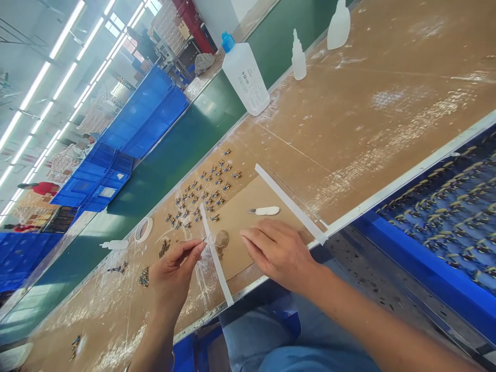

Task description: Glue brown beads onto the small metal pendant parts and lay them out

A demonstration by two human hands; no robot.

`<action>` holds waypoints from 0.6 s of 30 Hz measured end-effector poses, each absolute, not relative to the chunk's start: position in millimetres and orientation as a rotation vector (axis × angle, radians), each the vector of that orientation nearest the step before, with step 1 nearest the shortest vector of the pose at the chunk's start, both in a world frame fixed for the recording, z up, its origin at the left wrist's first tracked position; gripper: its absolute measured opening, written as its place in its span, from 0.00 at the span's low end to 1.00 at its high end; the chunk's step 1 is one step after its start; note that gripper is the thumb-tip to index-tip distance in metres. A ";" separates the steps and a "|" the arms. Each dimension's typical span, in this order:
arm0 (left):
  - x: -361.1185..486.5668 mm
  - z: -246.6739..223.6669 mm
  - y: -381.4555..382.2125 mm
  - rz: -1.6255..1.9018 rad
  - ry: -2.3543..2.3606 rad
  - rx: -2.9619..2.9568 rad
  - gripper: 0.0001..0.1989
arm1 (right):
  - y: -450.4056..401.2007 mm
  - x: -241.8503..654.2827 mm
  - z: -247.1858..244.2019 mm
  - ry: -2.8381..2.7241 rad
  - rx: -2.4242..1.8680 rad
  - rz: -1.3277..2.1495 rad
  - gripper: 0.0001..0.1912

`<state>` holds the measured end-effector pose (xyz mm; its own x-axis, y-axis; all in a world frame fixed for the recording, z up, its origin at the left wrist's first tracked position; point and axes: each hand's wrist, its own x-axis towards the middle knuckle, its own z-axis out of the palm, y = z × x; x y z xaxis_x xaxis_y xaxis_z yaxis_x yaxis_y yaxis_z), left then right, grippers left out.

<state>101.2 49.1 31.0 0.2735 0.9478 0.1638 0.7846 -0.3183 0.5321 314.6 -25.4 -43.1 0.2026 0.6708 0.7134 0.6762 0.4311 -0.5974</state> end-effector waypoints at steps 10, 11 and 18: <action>5.6 13.5 8.9 0.822 2.000 1.798 0.15 | -27.9 313.9 -45.4 -1.499 -1.248 -0.066 0.12; -3.3 7.5 6.8 0.807 2.013 1.774 0.16 | -27.8 313.6 -45.9 -1.505 -1.245 -0.070 0.12; -11.2 -11.3 4.5 0.804 1.997 1.724 0.16 | -27.8 313.0 -47.1 -1.547 -1.269 -0.135 0.11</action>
